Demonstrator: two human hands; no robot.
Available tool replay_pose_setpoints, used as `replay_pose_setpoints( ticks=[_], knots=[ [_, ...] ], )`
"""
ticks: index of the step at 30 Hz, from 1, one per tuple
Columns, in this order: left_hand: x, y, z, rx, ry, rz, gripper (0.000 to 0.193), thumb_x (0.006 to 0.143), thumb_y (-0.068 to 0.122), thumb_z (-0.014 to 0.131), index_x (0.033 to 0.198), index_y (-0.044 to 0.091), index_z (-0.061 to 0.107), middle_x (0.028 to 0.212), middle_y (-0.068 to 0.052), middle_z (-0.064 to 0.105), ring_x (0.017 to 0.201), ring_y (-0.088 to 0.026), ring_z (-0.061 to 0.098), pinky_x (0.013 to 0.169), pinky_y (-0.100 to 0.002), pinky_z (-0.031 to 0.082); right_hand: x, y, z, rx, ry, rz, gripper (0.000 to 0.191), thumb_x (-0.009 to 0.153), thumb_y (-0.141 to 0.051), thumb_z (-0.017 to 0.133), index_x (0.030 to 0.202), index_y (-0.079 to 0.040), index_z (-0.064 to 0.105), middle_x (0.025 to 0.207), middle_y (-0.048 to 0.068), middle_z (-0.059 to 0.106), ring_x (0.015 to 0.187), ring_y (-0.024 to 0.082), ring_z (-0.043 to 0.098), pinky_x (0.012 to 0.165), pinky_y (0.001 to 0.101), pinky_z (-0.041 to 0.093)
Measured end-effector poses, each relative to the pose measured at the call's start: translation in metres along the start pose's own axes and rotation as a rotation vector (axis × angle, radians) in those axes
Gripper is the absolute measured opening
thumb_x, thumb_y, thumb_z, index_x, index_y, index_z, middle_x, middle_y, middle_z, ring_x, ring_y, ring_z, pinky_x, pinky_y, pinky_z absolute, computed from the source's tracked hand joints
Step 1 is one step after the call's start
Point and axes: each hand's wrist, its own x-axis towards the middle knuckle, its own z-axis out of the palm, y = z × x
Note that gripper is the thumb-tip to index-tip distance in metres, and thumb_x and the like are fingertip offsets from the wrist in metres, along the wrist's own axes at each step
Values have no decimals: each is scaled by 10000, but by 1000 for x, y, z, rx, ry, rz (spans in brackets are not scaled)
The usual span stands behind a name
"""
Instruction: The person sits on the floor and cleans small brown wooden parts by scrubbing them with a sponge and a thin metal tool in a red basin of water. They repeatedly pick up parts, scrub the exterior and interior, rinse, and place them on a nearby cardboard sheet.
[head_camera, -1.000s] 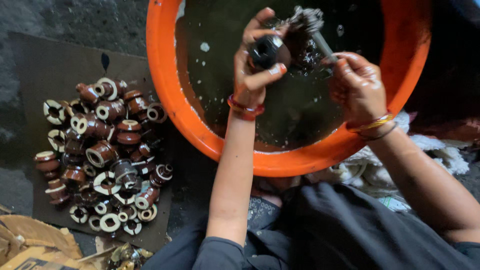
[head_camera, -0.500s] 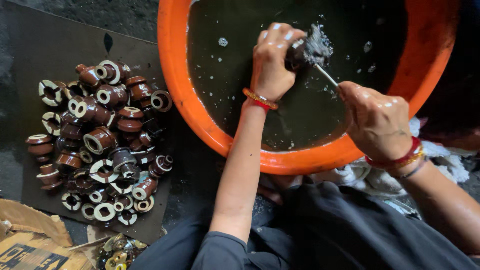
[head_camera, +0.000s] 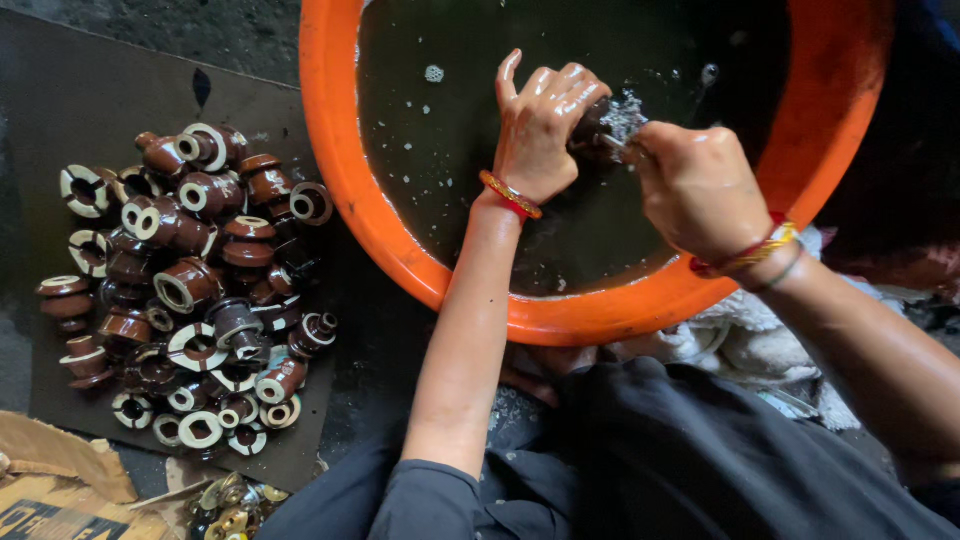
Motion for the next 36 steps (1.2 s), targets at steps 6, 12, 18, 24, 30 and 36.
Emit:
replay_pose_setpoints(
  ticks=[6, 12, 18, 24, 30, 36],
  knots=[
    [-5, -15, 6, -6, -74, 43, 469, 657, -82, 650, 1080, 119, 657, 1151, -26, 645, 1109, -283, 586, 1083, -466, 393, -4, 15, 14, -631, -53, -465, 75, 886, -85, 648, 918, -39, 599, 709, 59, 533, 585, 221, 607, 487, 357, 472],
    [-5, -7, 13, 89, 29, -40, 416, 722, -49, 648, 1109, 103, 671, 1167, -74, 643, 1125, -316, 571, 994, -465, 439, 2, 18, 26, -573, 25, -211, 405, 971, -201, 629, 1300, 26, 565, 668, 89, 577, 555, 262, 626, 476, 403, 491],
    [11, -1, 3, -99, 225, -28, 569, 676, -69, 581, 1211, 111, 654, 1288, -141, 615, 1273, -342, 571, 1116, -463, 439, 28, 22, 41, -316, -9, 60, 323, 955, -259, 601, 1256, -142, 599, 613, 158, 674, 541, 366, 664, 475, 495, 499],
    [3, -26, 35, -1759, 500, -654, 487, 733, 6, 638, 1207, 115, 622, 1095, -105, 681, 1041, -289, 643, 961, -422, 529, 16, 15, 62, -454, 236, -121, 347, 923, -96, 570, 1255, -7, 622, 639, 93, 617, 502, 264, 645, 422, 405, 486],
    [-4, -58, 49, -1754, 702, -896, 248, 1005, 242, 712, 1015, 24, 594, 861, -149, 688, 771, -301, 695, 778, -462, 584, 30, -4, 101, -602, 146, -151, 308, 944, -155, 582, 1211, -14, 642, 656, 54, 639, 544, 209, 664, 474, 344, 500],
    [-7, -57, 35, -2016, 557, -546, 207, 947, 263, 621, 1000, 63, 627, 917, -133, 694, 836, -269, 696, 898, -425, 604, 55, 26, 94, 533, -61, 121, 188, 1034, -177, 641, 1063, -18, 738, 762, 150, 714, 666, 362, 673, 566, 401, 525]
  ],
)
